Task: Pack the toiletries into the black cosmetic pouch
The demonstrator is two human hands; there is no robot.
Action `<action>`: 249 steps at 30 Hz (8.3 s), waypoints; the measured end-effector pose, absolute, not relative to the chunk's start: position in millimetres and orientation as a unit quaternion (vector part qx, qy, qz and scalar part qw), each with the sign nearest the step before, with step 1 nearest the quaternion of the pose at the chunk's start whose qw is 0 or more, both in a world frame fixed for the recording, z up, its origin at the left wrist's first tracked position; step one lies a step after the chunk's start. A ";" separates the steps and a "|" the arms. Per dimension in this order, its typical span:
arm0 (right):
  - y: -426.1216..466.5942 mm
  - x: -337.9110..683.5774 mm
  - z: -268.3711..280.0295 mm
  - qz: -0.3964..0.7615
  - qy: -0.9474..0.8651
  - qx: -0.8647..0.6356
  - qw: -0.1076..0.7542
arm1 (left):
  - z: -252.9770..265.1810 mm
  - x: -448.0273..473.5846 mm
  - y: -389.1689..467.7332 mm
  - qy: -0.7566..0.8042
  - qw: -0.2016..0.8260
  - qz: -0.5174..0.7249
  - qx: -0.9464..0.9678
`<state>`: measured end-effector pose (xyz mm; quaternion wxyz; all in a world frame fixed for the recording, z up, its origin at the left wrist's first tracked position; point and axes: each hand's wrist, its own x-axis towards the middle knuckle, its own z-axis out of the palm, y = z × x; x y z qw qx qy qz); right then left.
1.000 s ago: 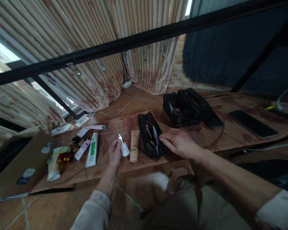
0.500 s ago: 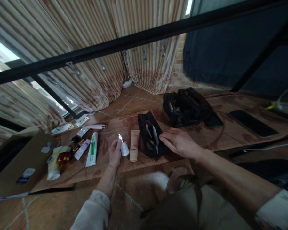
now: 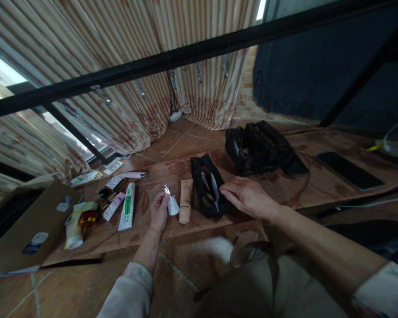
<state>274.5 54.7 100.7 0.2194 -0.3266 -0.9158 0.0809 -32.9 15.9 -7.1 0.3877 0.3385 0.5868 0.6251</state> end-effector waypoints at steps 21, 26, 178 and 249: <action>55.0 274.8 99.4 0.083 -0.915 -0.330 0.219 | -6.5 -33.6 14.2 0.565 0.404 0.631 0.346; 54.6 274.3 100.9 0.080 -0.915 -0.329 0.220 | -8.9 -35.2 15.5 0.574 0.393 0.628 0.349; 55.5 276.0 95.8 0.089 -0.918 -0.324 0.209 | -4.4 -28.4 12.2 0.579 0.406 0.610 0.356; 54.7 275.4 96.9 0.088 -0.918 -0.322 0.212 | -3.7 -27.9 12.4 0.582 0.403 0.609 0.357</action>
